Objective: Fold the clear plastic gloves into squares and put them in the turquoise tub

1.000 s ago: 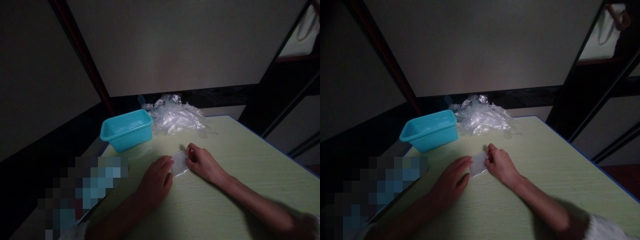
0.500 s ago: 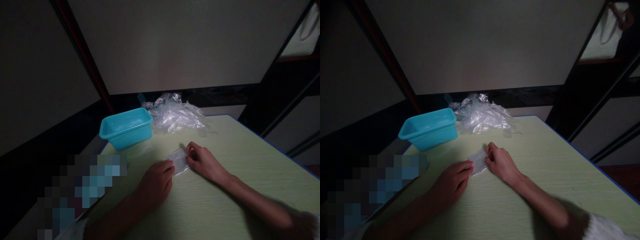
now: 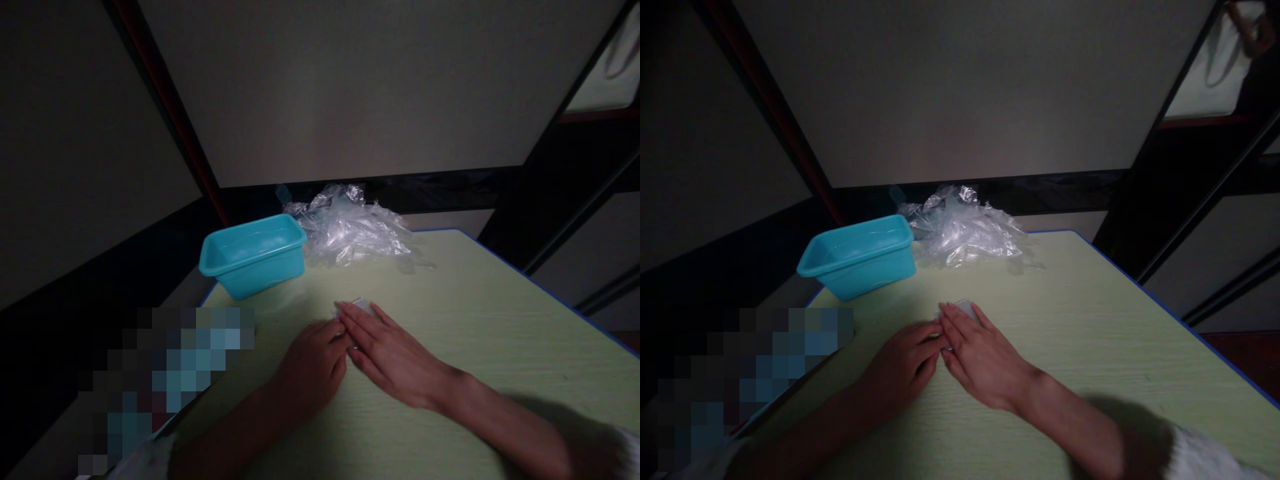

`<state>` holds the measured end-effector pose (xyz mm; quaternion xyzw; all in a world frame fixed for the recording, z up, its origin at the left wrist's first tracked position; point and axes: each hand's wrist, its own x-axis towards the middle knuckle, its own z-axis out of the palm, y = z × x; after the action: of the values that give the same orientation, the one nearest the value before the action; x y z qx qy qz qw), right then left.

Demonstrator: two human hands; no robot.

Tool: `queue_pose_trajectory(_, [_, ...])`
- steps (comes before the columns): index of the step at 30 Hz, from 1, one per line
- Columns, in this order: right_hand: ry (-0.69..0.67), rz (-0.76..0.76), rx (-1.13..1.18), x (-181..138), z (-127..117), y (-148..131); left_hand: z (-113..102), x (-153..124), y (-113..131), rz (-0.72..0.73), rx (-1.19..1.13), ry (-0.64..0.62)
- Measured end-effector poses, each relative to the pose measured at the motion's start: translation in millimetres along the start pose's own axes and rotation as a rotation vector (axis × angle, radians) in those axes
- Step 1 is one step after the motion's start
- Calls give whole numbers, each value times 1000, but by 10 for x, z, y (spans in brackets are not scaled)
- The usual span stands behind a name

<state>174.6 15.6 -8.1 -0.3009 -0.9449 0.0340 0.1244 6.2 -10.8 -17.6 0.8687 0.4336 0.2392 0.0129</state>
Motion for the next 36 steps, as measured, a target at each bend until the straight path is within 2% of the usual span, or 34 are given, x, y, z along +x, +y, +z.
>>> queue_pose_trajectory(4, [-82,39,-5,-19,47,8,-10,1,-2,16,9,-8])
queue_pose_trajectory(17, [2,50,-11,-101,111,140,7,-25,-13,38,18,25])
queue_pose_trajectory(23, [-23,53,-1,-129,54,205,-19,-11,2,16,-19,28])
queue_pose_trajectory(26, [20,-22,-38,-134,-44,263,-23,-3,4,-8,-40,20])
queue_pose_trajectory(31, [165,-277,-187,-127,-160,332,-9,-4,-4,-20,-54,22])
queue_pose_trajectory(36, [191,-366,-251,-94,-140,328,8,-3,-11,-23,-65,35])
